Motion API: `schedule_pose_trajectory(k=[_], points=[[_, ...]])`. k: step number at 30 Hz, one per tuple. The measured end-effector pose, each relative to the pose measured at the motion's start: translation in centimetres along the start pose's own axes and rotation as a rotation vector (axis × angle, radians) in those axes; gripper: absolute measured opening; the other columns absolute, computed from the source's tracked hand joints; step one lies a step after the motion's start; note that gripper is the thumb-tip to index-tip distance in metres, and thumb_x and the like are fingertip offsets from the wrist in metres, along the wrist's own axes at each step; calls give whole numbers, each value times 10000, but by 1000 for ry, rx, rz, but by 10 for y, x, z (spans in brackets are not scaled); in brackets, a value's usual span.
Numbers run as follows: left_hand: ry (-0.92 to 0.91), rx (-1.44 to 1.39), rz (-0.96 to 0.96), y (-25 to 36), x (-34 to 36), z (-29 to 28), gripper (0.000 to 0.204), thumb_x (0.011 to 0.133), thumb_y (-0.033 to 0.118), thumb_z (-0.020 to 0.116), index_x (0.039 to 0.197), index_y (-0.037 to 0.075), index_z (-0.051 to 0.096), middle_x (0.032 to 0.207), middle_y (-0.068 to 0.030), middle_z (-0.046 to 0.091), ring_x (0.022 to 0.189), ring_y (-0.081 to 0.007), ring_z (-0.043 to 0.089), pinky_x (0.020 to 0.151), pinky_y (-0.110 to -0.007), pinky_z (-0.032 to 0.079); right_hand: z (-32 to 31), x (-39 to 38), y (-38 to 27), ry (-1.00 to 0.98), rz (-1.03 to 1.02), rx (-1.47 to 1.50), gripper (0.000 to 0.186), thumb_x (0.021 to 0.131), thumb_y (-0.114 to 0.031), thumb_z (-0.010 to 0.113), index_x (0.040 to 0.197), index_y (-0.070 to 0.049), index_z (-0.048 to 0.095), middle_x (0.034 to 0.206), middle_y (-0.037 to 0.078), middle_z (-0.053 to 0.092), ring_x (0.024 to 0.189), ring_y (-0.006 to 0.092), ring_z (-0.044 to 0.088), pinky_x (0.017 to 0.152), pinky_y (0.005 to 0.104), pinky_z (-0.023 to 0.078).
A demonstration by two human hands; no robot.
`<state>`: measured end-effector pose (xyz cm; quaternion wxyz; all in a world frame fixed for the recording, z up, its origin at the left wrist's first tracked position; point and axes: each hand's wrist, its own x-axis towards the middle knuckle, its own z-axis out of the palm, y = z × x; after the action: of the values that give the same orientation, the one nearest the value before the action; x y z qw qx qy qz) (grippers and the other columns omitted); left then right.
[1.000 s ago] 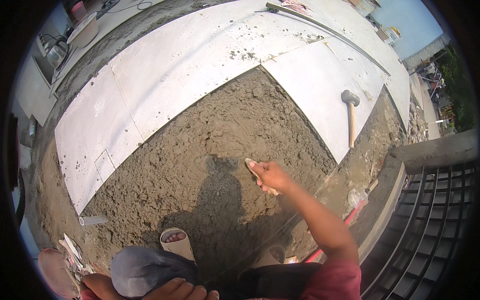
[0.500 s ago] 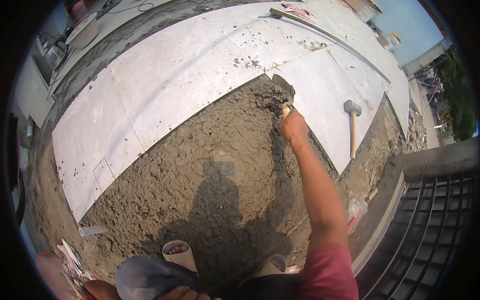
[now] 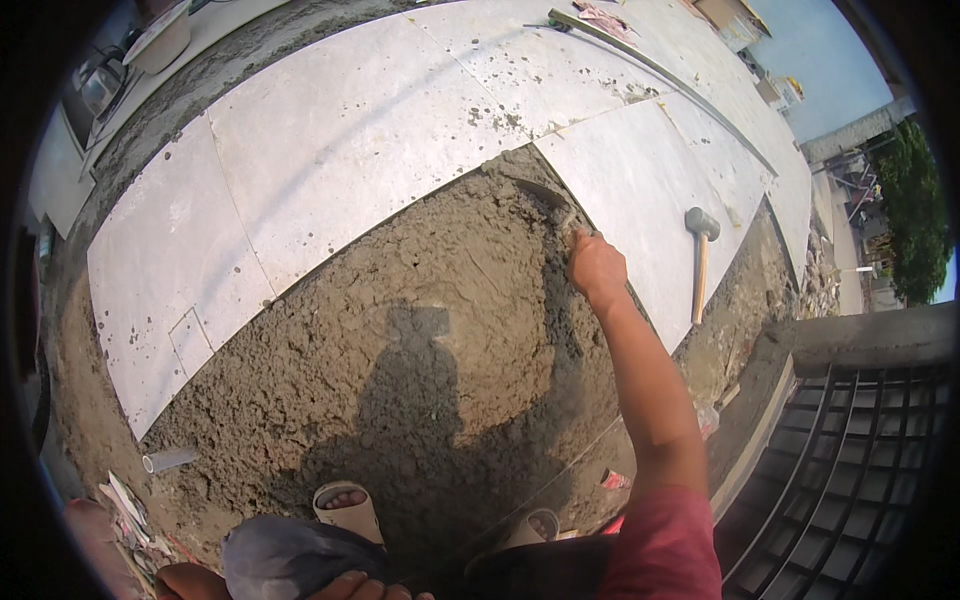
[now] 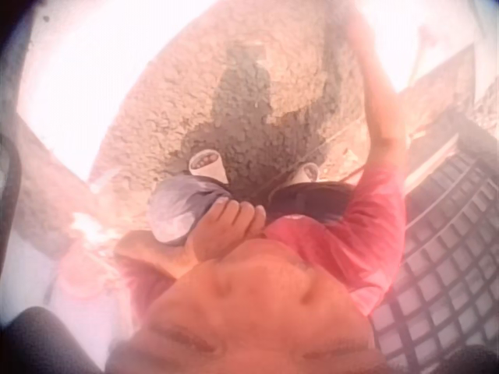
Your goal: The person places a large white tile onto a prepared bed of wet cement, using a rubber mallet to tap it into position and a pencil to mark alignment. They then use a trowel to spread and level the cement in the adjacent area.
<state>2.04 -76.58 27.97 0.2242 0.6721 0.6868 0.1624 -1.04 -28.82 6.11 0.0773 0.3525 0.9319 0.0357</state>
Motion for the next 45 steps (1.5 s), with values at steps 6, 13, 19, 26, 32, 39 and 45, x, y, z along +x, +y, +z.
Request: schedule_pose_trajectory(k=[6,13,19,26,32,39,45], points=[[-8,3,1,-4,5,-1,357,816,268,505,1065,19,561,845,-82,506,791,-227,505,790,-378,432,-10,19,-7,-32,13,22,390,902,-297,559,1227,-87,615,1048,209,673,953,392,657,838,473,529],[-22,14,-24,-7,8,0,349,824,263,500,1066,19,560,856,-87,509,806,-230,505,810,-384,432,-44,47,-20,112,-7,-10,307,887,-204,501,1115,-68,655,1020,206,688,912,372,682,800,465,547],[-24,15,-17,-8,10,2,342,831,259,496,1067,19,559,866,-92,512,818,-233,506,828,-389,431,-53,92,-26,-30,50,-146,291,885,-135,464,1067,-52,675,1080,197,690,987,365,678,842,438,543],[-49,41,-23,-1,13,2,334,839,254,492,1068,20,557,878,-97,515,832,-236,507,848,-395,430,-50,98,-22,-67,-13,-116,300,892,-154,457,1079,-61,672,1101,190,686,1032,357,664,869,437,535],[-55,44,-32,11,17,9,327,850,246,483,1074,17,553,897,-103,521,861,-241,509,881,-407,426,-43,91,-27,-96,-22,-238,281,916,-127,455,1071,-62,680,1085,170,696,1027,322,672,865,408,543],[-52,135,60,14,18,2,336,848,231,486,1088,5,550,886,-104,520,864,-244,515,895,-409,424,-34,51,-12,-171,-53,-403,285,934,-111,444,1033,-60,706,1063,124,716,999,274,692,829,374,561],[-85,80,50,19,10,-2,328,843,227,497,1077,5,554,894,-103,525,860,-240,513,885,-400,430,-23,-15,52,-295,-49,-414,252,899,-54,438,1005,-42,666,1023,185,704,977,311,690,876,382,543]])
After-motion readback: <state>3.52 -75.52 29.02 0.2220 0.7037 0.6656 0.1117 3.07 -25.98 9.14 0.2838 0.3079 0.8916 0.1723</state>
